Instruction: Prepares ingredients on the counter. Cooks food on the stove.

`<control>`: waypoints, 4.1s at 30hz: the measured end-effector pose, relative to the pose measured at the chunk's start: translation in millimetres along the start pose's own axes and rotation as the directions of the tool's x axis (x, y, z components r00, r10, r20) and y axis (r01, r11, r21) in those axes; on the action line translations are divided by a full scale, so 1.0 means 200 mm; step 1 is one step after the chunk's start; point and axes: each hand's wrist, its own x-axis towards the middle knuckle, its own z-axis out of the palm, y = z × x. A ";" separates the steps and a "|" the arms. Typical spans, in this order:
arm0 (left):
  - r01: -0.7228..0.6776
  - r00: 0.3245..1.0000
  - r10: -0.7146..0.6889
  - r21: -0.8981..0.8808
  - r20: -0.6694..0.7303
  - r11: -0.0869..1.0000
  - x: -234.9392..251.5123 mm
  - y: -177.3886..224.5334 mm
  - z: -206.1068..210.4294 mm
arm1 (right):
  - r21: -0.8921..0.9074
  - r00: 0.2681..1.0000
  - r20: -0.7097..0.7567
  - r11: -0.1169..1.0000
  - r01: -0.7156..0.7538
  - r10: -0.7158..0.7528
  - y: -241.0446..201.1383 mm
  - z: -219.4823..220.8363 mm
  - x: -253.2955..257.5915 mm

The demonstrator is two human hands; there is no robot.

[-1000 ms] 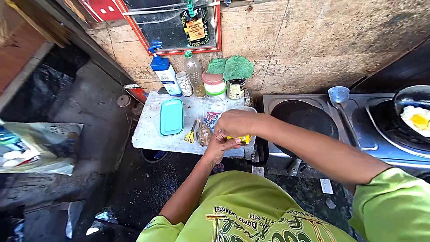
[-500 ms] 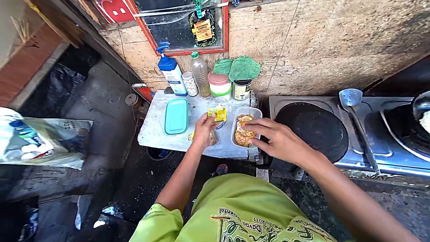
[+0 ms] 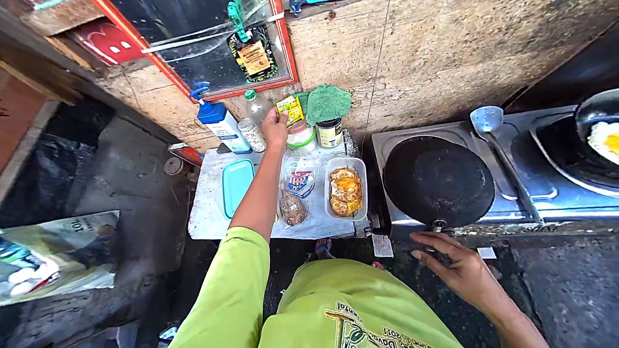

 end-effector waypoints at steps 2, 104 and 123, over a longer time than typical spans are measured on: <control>-0.005 1.000 0.001 0.137 0.025 0.991 0.05 -0.02 0.01 | 0.006 0.998 -0.002 0.998 -0.055 0.055 -0.01 0.05 -0.03; 0.086 0.850 -0.357 0.567 0.387 0.819 -0.62 -0.12 0.31 | -0.054 0.885 -0.216 0.900 -0.433 0.413 -0.08 -0.06 -0.29; -0.114 0.879 -0.353 0.861 0.320 0.496 -0.65 -0.15 0.34 | -0.088 0.888 -0.225 0.899 -0.429 0.402 -0.10 -0.09 -0.34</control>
